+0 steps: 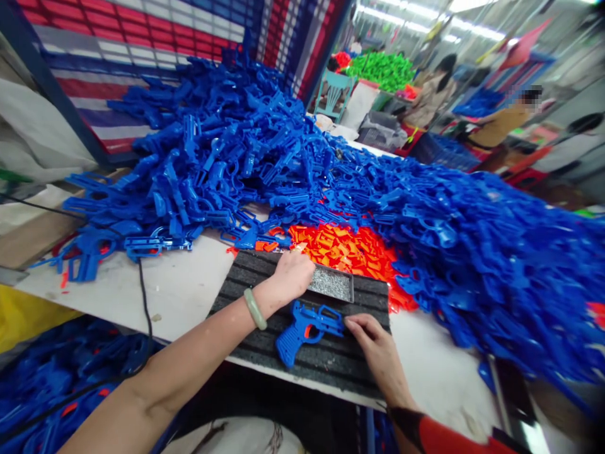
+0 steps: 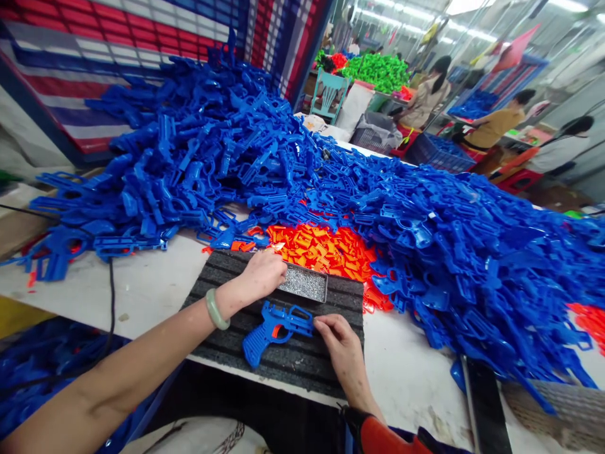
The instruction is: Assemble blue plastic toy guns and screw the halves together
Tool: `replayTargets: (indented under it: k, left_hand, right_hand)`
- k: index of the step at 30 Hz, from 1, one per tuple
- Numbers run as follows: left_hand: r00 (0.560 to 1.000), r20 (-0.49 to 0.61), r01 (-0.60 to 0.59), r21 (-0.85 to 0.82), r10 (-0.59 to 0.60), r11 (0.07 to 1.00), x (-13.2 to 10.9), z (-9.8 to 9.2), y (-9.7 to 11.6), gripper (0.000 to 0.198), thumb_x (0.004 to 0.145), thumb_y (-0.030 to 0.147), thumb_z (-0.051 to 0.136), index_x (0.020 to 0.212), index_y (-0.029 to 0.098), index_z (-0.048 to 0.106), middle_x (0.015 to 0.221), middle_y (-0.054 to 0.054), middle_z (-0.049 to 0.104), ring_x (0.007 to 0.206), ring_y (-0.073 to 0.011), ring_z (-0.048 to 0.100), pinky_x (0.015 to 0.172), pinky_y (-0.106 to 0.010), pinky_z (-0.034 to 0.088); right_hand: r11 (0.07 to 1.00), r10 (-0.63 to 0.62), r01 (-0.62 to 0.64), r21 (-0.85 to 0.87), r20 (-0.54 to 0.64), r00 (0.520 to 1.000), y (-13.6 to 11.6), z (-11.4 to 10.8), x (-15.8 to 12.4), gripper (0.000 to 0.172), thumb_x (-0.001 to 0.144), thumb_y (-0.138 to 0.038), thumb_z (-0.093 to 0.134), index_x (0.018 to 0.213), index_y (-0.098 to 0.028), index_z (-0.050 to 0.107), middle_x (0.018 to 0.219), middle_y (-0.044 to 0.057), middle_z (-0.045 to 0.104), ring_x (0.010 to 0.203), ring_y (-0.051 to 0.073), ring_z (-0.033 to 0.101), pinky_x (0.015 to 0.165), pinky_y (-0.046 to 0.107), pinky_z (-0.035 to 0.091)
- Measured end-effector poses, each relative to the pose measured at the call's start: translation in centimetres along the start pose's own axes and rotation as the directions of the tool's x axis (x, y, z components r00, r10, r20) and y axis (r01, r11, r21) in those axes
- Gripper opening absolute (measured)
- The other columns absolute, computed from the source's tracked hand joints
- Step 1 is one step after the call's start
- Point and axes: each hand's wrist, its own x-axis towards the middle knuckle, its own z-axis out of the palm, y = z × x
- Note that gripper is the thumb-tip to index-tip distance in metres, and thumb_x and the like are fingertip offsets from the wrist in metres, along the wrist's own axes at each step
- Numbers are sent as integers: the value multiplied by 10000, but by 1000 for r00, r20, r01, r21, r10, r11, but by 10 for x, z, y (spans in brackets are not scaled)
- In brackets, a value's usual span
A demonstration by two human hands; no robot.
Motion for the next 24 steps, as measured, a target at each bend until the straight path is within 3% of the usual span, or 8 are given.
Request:
replayTargets:
  k: [11,16,20,22,24]
  left_hand:
    - [990,-140,-44,-73,33,996,-9,12,-9,209,913,214,552,773,159,697,757,-80,669,851,-233,607,834,-366,459]
    - [979,-198,-87,-157,55,984,-9,20,-13,242,910,138,521,737,164,688,715,-56,664,767,-204,599,823,-348,461]
    - [971,-235,-107,-248,48,963,-8,22,-14,219,904,103,526,829,173,719,805,-43,706,790,-183,613,857,-339,460]
    - [967,-255,-92,-298,14,950,-11,18,-14,189,903,110,549,923,177,725,879,-41,725,839,-181,624,878,-338,460]
    - [963,-267,-68,-345,-28,936,-19,11,-14,162,902,132,579,959,180,722,912,-36,733,862,-178,629,861,-327,468]
  right_hand:
    - [1000,-26,25,15,42,999,6,6,-2,345,766,-560,678,798,-225,756,885,63,632,875,221,607,790,337,481]
    - [1000,-10,9,16,52,999,2,6,-3,333,753,-554,693,806,-235,770,880,56,639,877,215,608,796,327,481]
    - [999,27,-29,30,71,997,1,3,-3,329,752,-538,698,874,-244,783,893,49,649,889,210,604,812,323,475]
    - [993,72,-76,87,46,996,6,-4,-3,340,753,-520,704,946,-249,775,945,52,673,890,205,605,815,330,477]
    - [963,119,-99,250,-66,991,12,-19,-7,341,741,-521,712,933,-246,770,889,53,695,800,195,611,748,343,493]
